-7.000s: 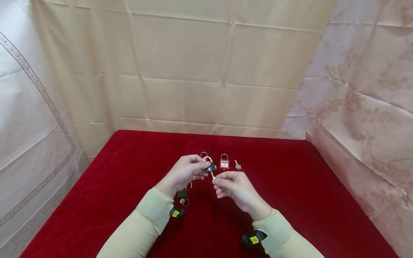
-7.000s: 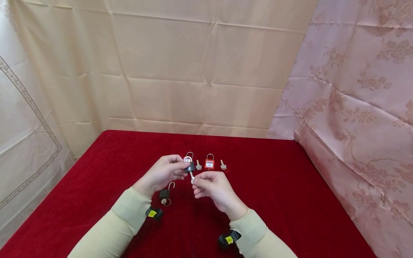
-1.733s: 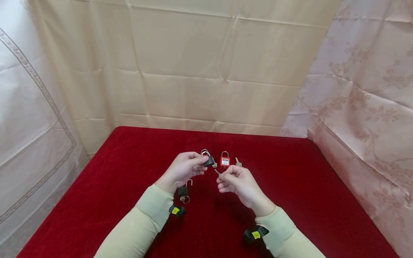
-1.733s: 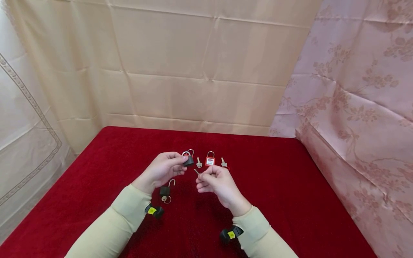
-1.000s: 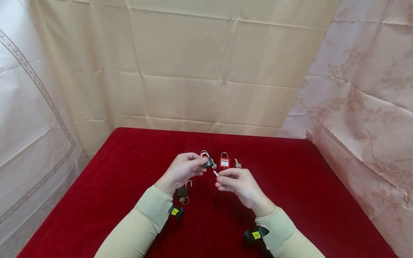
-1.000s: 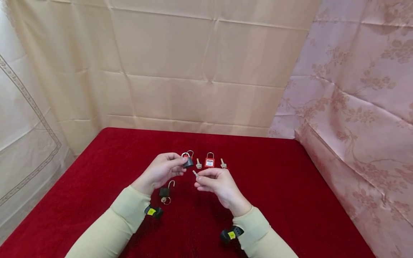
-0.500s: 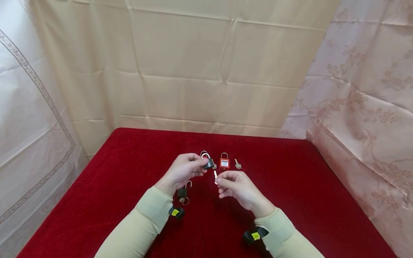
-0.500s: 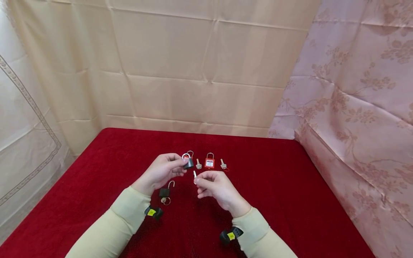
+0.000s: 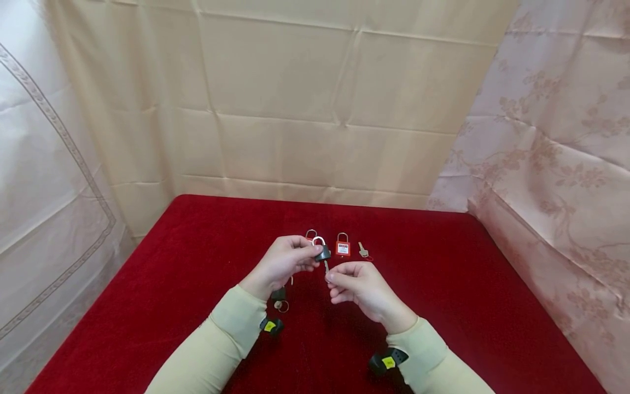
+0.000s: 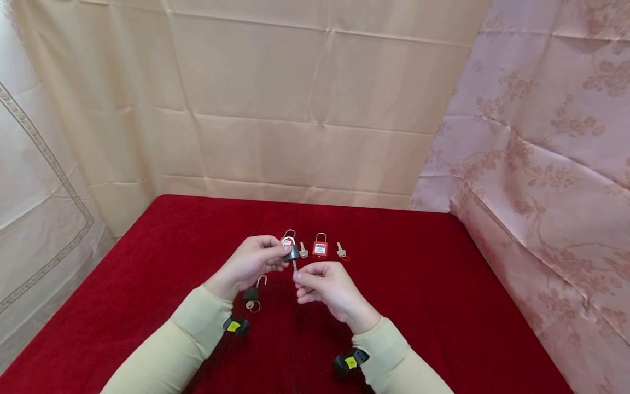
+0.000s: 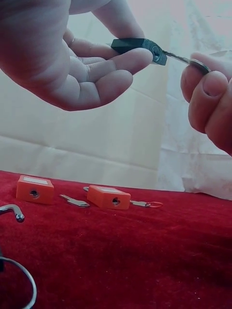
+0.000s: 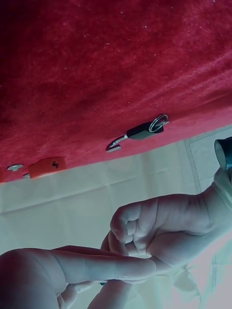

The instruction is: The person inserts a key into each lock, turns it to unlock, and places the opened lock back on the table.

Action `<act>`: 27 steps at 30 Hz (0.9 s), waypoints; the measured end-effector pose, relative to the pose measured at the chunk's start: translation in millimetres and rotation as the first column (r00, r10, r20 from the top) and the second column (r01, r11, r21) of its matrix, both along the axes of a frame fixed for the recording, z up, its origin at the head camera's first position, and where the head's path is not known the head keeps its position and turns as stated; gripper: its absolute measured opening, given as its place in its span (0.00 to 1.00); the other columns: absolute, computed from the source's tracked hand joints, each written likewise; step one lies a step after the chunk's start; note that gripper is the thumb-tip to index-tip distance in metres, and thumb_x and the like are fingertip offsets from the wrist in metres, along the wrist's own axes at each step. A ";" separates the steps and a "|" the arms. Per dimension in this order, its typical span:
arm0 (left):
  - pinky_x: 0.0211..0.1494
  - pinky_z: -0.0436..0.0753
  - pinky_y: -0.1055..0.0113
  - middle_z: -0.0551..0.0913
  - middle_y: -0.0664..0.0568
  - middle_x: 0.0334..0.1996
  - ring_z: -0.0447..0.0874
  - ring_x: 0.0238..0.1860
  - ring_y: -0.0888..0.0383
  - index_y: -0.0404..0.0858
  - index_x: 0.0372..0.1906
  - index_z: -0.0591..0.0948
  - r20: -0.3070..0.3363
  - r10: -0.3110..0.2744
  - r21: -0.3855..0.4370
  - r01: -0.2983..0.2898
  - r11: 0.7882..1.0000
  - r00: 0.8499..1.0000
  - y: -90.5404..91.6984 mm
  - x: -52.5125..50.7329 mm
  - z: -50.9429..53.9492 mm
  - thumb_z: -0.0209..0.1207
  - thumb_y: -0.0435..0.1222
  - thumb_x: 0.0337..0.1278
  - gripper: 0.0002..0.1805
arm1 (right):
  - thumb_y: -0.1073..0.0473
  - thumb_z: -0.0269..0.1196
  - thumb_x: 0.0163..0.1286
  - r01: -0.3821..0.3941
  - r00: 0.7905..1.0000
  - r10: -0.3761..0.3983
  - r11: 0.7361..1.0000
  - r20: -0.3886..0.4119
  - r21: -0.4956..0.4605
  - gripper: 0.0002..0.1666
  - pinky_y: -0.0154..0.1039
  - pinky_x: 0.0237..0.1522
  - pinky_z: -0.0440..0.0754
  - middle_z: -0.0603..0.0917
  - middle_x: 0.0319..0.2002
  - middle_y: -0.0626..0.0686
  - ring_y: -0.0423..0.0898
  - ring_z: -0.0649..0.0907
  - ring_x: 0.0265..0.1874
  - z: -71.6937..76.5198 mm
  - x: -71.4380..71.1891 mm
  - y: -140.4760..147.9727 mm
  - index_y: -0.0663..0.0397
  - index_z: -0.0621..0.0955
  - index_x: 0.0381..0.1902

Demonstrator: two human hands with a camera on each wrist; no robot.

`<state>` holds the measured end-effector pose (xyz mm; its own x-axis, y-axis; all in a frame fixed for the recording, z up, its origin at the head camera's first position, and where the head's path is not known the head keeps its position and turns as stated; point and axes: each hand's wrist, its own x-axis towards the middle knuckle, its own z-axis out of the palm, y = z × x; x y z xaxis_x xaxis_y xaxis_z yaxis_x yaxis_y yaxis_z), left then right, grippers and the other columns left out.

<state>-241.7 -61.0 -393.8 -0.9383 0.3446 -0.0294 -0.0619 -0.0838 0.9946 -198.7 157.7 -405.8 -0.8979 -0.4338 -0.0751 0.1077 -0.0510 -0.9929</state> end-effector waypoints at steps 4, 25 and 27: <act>0.43 0.86 0.61 0.86 0.44 0.34 0.86 0.34 0.54 0.32 0.39 0.83 -0.003 -0.010 0.001 0.010 1.000 1.000 1.6 1.0 1.1 0.67 0.36 0.65 0.10 | 0.63 0.67 0.71 0.007 1.000 -0.007 1.000 0.001 -0.003 0.16 0.45 0.39 0.88 0.84 0.33 0.60 0.45 0.85 0.27 0.1 -0.1 0.7 0.76 0.81 0.46; 0.39 0.85 0.63 0.85 0.47 0.32 0.86 0.32 0.56 0.31 0.38 0.81 -0.008 -0.004 0.020 0.005 1.000 1.000 8.8 4.2 2.3 0.66 0.32 0.64 0.07 | 0.64 0.68 0.69 0.070 0.997 -0.070 0.998 -0.019 0.000 0.12 0.44 0.34 0.89 0.84 0.33 0.66 0.44 0.85 0.25 1.0 -0.6 0.8 0.72 0.84 0.42; 0.39 0.85 0.63 0.85 0.47 0.32 0.86 0.32 0.56 0.30 0.39 0.81 -0.012 -0.003 0.016 0.003 1.000 1.000 8.7 4.5 2.2 0.66 0.32 0.64 0.07 | 0.64 0.68 0.69 0.072 0.997 -0.072 0.997 -0.016 -0.001 0.11 0.44 0.34 0.89 0.84 0.32 0.64 0.44 0.85 0.25 0.9 -0.4 0.8 0.71 0.84 0.41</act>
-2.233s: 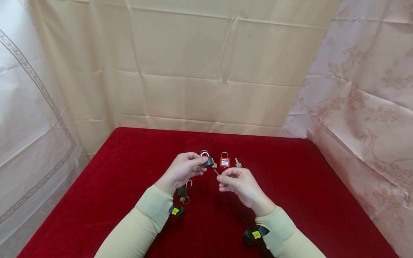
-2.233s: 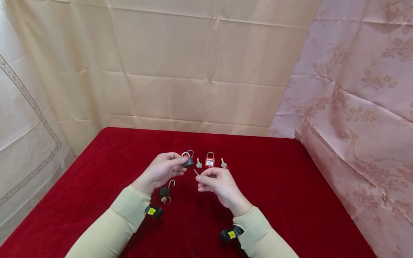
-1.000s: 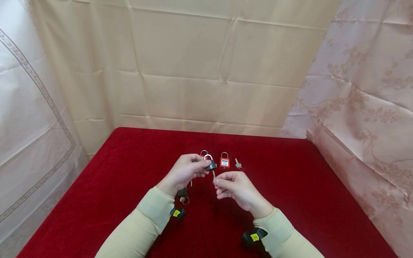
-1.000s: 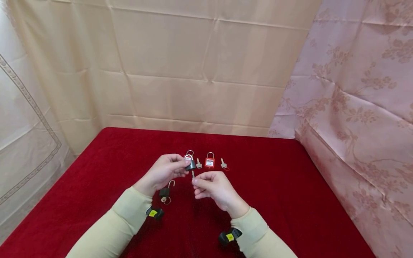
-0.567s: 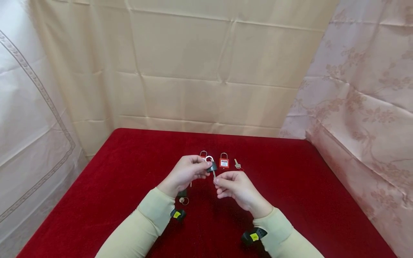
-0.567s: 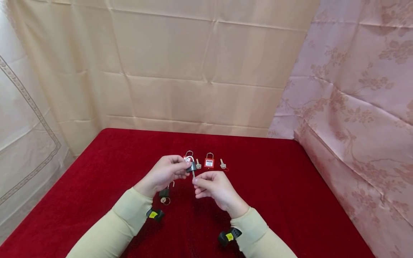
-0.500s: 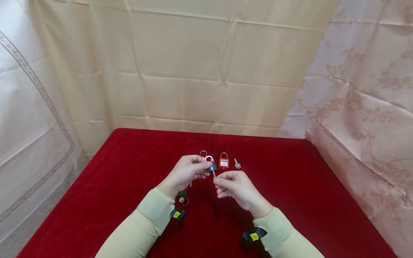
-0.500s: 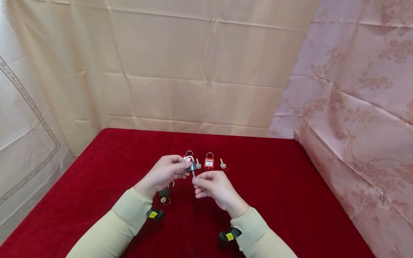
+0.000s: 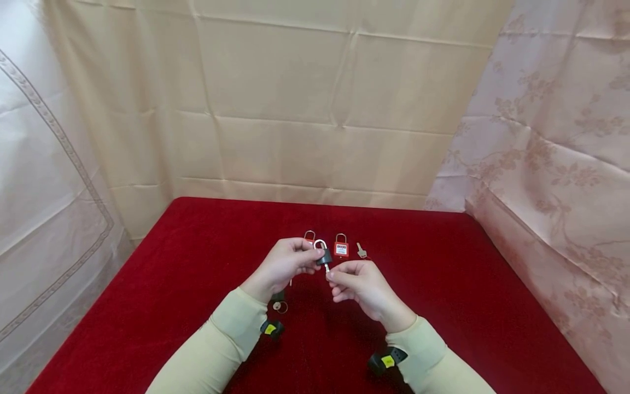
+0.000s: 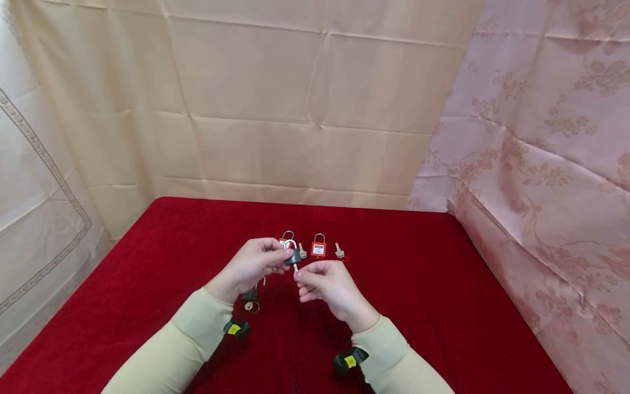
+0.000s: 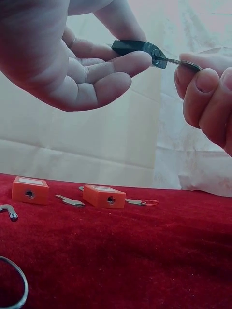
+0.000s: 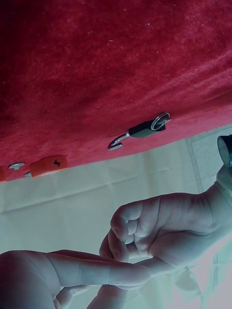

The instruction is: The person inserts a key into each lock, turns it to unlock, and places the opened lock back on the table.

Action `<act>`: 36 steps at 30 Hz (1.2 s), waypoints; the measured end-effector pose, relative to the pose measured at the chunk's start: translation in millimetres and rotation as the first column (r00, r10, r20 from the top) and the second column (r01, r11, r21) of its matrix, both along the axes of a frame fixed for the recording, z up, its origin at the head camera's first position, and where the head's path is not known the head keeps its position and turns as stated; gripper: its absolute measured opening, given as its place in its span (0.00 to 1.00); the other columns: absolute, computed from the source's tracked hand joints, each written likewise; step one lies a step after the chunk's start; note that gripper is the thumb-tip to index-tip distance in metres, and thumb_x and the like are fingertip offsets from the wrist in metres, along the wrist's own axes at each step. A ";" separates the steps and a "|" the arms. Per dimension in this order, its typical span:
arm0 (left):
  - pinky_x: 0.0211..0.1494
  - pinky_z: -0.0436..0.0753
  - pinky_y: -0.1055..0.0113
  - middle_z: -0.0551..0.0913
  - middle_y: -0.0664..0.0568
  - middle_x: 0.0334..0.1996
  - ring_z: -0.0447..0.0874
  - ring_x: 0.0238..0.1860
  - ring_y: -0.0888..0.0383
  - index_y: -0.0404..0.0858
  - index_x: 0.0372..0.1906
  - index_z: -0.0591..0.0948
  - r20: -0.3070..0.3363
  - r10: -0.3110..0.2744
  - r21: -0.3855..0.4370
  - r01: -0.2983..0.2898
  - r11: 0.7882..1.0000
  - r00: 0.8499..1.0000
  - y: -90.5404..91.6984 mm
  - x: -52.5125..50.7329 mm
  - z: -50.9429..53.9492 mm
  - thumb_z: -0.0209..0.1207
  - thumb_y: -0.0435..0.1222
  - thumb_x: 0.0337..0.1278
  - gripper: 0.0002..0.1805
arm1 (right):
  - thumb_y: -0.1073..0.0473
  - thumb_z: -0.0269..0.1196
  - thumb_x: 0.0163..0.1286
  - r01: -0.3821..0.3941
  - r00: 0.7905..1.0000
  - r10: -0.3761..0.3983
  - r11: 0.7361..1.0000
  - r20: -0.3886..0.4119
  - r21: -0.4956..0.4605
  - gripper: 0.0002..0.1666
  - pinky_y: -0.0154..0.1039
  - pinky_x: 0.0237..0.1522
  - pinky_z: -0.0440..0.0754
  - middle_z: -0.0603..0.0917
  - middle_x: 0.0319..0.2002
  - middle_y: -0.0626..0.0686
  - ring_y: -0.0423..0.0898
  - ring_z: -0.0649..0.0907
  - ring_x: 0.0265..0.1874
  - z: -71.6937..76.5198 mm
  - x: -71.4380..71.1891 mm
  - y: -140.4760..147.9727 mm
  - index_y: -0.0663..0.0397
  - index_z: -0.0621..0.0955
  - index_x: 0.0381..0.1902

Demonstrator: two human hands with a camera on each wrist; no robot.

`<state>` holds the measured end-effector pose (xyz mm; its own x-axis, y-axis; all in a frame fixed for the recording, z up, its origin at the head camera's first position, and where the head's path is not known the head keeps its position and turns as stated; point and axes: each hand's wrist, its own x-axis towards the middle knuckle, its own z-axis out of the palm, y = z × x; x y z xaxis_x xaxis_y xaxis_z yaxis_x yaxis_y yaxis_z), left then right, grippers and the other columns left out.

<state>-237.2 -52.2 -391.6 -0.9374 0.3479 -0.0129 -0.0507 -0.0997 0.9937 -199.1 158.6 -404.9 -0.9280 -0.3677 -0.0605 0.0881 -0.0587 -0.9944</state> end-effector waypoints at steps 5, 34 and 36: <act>0.38 0.85 0.63 0.85 0.48 0.30 0.86 0.31 0.56 0.30 0.38 0.82 -0.011 0.008 -0.003 -0.008 1.000 1.000 -0.6 0.9 1.6 0.67 0.31 0.63 0.07 | 0.63 0.68 0.69 0.001 1.000 -0.001 1.000 -0.003 0.001 0.13 0.43 0.35 0.89 0.84 0.31 0.58 0.44 0.85 0.25 0.0 -0.2 -0.7 0.72 0.83 0.43; 0.39 0.86 0.61 0.85 0.46 0.26 0.85 0.29 0.56 0.31 0.34 0.82 -0.047 0.022 -0.055 -0.025 0.998 0.999 5.0 3.1 -1.9 0.69 0.31 0.60 0.07 | 0.62 0.70 0.68 0.076 0.995 -0.070 0.994 0.075 -0.081 0.08 0.39 0.35 0.88 0.84 0.31 0.57 0.43 0.86 0.25 -5.0 -3.3 -2.4 0.64 0.85 0.38; 0.39 0.86 0.61 0.85 0.46 0.26 0.85 0.29 0.56 0.30 0.34 0.82 -0.049 0.021 -0.051 -0.023 0.998 0.999 5.0 2.5 -1.8 0.69 0.31 0.60 0.07 | 0.62 0.70 0.68 0.075 0.995 -0.069 0.994 0.072 -0.080 0.08 0.39 0.35 0.88 0.84 0.30 0.56 0.43 0.85 0.25 -4.4 -3.5 -2.5 0.64 0.85 0.38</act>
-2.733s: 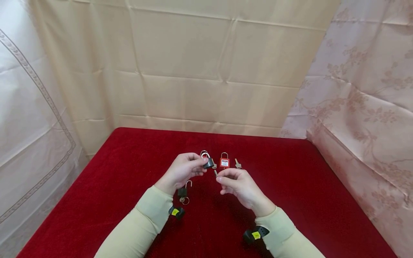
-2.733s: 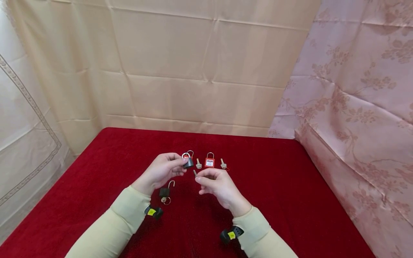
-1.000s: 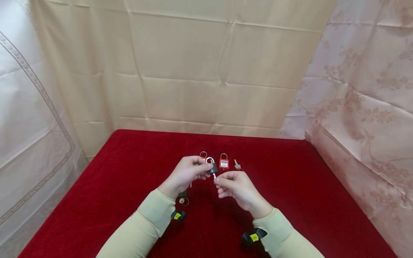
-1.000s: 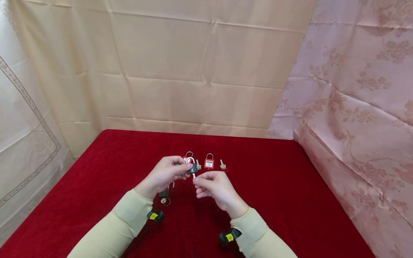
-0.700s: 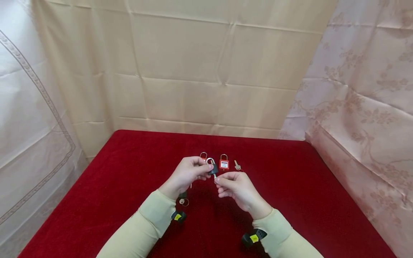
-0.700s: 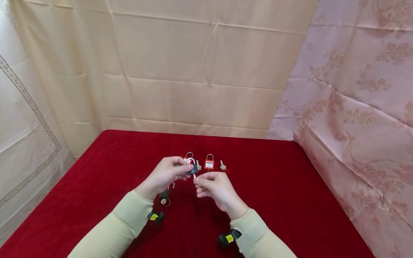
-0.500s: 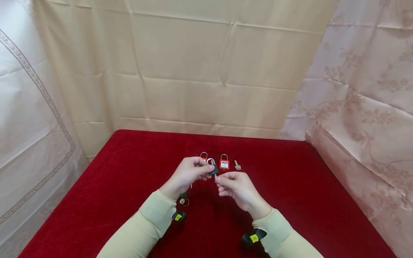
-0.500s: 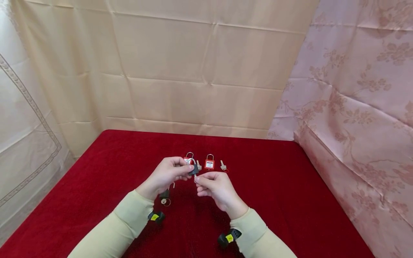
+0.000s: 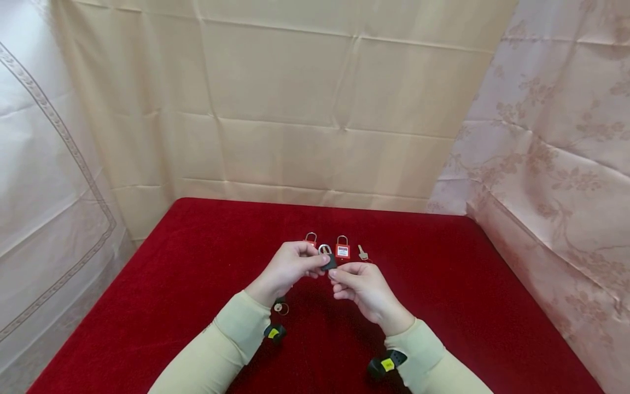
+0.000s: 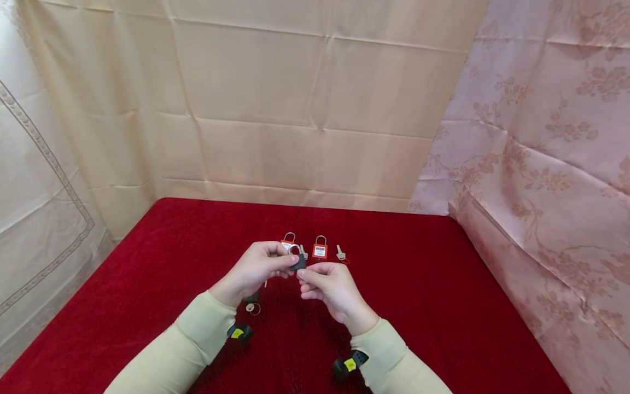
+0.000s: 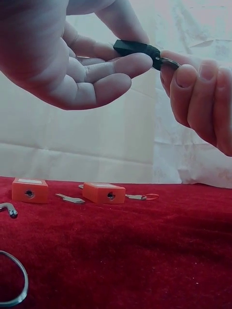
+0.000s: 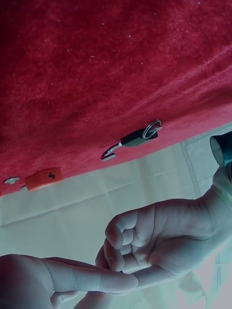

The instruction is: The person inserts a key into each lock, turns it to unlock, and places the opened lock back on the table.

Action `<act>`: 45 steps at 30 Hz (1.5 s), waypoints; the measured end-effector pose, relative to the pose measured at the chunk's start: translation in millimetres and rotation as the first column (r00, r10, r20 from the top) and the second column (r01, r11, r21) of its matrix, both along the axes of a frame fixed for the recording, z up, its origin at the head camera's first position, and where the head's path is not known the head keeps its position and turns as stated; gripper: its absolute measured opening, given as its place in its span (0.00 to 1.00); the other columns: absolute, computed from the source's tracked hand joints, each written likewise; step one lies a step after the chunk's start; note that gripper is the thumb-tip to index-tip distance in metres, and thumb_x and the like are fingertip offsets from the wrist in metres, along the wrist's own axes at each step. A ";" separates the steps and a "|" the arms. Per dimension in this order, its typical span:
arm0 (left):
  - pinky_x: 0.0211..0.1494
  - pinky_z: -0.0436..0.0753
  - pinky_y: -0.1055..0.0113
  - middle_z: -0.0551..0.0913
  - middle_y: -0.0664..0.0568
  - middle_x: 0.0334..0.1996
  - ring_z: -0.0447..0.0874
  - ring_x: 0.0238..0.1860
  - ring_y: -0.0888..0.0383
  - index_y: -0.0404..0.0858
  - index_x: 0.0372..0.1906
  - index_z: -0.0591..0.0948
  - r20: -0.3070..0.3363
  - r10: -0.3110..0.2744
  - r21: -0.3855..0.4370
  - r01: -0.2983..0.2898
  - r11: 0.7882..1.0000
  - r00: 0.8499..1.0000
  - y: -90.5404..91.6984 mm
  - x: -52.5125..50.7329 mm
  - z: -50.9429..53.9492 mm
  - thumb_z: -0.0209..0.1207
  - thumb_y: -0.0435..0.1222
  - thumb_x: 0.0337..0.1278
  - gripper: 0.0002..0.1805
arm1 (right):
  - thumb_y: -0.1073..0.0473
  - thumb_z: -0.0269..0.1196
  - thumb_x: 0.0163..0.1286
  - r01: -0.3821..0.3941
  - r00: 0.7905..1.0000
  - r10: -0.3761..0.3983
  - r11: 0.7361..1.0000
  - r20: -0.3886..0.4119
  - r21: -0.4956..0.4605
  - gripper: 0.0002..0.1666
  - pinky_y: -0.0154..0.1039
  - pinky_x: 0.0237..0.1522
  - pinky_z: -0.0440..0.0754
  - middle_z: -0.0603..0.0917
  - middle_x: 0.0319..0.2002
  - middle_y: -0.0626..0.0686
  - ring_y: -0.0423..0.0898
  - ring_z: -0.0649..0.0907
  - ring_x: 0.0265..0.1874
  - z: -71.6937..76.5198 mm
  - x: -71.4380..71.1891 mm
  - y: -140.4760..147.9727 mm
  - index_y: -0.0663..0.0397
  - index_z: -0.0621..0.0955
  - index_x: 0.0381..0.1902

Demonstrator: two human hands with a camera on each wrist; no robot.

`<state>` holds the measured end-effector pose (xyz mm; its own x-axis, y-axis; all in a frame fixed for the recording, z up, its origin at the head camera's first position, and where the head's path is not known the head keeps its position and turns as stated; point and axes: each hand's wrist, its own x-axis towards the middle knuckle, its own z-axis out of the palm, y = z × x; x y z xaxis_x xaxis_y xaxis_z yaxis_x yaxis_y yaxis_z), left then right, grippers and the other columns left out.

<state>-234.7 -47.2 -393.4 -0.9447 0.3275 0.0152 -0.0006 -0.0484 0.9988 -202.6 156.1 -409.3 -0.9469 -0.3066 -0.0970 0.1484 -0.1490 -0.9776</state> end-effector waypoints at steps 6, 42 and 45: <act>0.39 0.86 0.60 0.86 0.46 0.27 0.86 0.29 0.55 0.31 0.35 0.82 0.003 -0.004 -0.001 0.004 1.000 1.000 0.1 -0.9 -0.8 0.69 0.31 0.60 0.07 | 0.62 0.70 0.68 0.004 1.000 -0.004 1.000 0.006 0.001 0.08 0.40 0.36 0.88 0.84 0.31 0.57 0.44 0.86 0.26 1.2 1.3 0.0 0.64 0.85 0.38; 0.44 0.86 0.51 0.86 0.45 0.29 0.85 0.32 0.46 0.33 0.34 0.84 -0.147 0.004 -0.113 -0.020 0.993 0.989 -10.3 2.4 11.5 0.71 0.33 0.59 0.07 | 0.61 0.68 0.70 0.048 0.916 0.126 0.907 -0.380 0.418 0.16 0.42 0.41 0.88 0.88 0.44 0.58 0.60 0.87 0.43 19.5 6.4 4.5 0.64 0.85 0.53; 0.46 0.86 0.48 0.86 0.45 0.29 0.85 0.34 0.42 0.33 0.35 0.85 -0.155 -0.001 -0.119 -0.017 0.993 0.988 -10.5 2.8 11.6 0.71 0.34 0.59 0.07 | 0.61 0.68 0.71 0.049 0.929 0.100 0.922 -0.358 0.384 0.15 0.43 0.41 0.88 0.88 0.42 0.60 0.60 0.87 0.42 18.7 6.1 4.1 0.64 0.85 0.52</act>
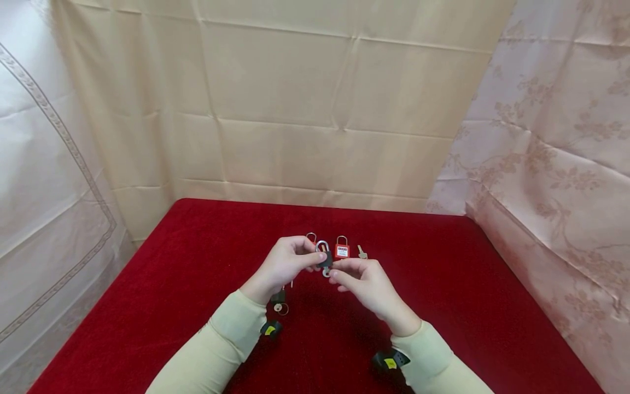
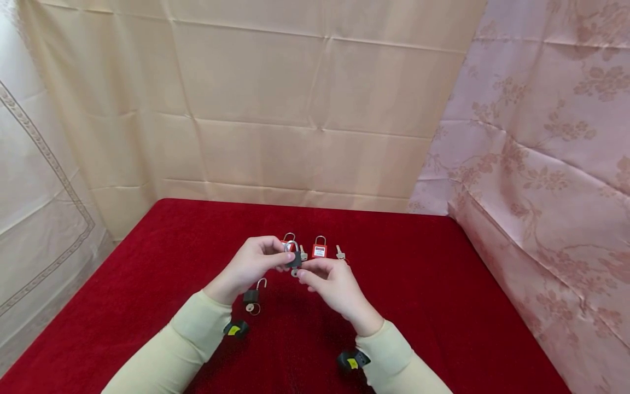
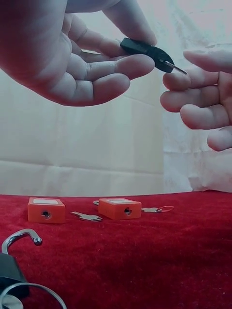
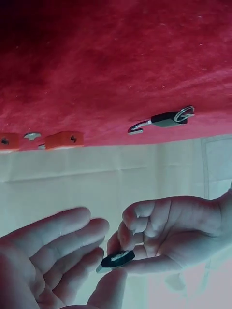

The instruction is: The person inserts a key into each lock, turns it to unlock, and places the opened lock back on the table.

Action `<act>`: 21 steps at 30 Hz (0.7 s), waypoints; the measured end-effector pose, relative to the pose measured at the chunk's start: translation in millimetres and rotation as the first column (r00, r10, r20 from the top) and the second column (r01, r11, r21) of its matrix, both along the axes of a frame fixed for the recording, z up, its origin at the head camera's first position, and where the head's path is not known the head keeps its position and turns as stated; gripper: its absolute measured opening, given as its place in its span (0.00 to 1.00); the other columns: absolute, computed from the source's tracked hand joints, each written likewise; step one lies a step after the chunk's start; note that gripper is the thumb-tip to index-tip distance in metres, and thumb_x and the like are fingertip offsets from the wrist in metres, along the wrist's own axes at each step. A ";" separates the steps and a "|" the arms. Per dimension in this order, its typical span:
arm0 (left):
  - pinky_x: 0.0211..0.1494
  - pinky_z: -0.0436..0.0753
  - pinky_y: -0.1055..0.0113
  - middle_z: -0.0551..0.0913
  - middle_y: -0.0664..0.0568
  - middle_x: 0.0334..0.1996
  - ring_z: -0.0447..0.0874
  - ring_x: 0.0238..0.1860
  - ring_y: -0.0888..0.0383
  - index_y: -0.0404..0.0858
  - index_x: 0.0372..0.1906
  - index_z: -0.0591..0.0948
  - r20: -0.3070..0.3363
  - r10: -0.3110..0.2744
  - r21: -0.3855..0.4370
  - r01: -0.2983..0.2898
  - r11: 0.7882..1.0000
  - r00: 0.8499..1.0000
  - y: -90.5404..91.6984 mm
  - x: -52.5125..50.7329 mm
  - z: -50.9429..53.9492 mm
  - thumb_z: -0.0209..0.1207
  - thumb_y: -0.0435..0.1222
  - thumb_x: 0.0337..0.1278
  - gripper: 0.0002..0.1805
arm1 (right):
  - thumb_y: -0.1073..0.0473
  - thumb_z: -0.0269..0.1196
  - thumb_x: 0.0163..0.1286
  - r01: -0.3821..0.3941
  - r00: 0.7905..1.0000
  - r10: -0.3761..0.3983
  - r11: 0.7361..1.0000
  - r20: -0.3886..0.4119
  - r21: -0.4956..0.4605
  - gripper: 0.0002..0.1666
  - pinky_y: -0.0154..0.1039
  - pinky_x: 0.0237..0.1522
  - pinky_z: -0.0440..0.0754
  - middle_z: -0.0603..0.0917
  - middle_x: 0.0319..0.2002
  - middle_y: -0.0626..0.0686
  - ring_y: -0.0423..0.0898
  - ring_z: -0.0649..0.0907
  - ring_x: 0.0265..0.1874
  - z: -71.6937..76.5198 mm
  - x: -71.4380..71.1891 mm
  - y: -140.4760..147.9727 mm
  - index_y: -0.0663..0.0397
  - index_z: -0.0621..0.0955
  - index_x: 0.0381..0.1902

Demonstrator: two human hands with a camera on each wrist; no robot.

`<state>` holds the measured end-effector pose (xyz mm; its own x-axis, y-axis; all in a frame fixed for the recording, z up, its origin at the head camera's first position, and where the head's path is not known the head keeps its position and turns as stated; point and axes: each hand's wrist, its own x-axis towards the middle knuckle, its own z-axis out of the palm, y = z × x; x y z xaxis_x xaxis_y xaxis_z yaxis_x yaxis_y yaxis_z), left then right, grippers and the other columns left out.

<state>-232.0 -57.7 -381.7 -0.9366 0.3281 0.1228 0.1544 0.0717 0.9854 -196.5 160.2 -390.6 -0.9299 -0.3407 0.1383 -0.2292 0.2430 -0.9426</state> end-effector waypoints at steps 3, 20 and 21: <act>0.47 0.85 0.45 0.86 0.45 0.30 0.85 0.35 0.40 0.33 0.35 0.85 -0.004 -0.010 0.000 0.010 1.000 1.000 0.0 0.3 0.0 0.71 0.34 0.59 0.08 | 0.62 0.67 0.71 0.011 0.999 -0.008 0.998 0.038 -0.067 0.15 0.44 0.41 0.88 0.88 0.41 0.62 0.60 0.88 0.41 -2.1 -0.6 -0.4 0.67 0.85 0.51; 0.41 0.86 0.60 0.86 0.44 0.31 0.84 0.31 0.52 0.32 0.37 0.85 -0.025 -0.041 0.058 0.043 0.997 0.999 -0.3 0.1 0.2 0.70 0.33 0.60 0.08 | 0.64 0.65 0.73 -0.049 0.979 0.106 0.952 0.176 -0.303 0.18 0.45 0.41 0.88 0.89 0.37 0.60 0.47 0.89 0.33 -12.1 -2.0 -2.5 0.78 0.81 0.49; 0.41 0.86 0.60 0.86 0.44 0.31 0.84 0.31 0.52 0.32 0.37 0.85 -0.023 -0.043 0.059 0.044 0.997 0.999 -0.3 0.5 0.5 0.70 0.33 0.60 0.08 | 0.64 0.65 0.73 -0.054 0.978 0.113 0.950 0.176 -0.307 0.17 0.45 0.41 0.88 0.89 0.37 0.60 0.47 0.89 0.33 -11.9 -1.7 -2.6 0.79 0.81 0.49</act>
<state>-231.4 -58.0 -381.3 -0.9185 0.3599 0.1637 0.1777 0.0060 0.9841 -198.2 157.6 -402.5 -0.9188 -0.3885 0.0702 -0.0470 -0.0688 -0.9965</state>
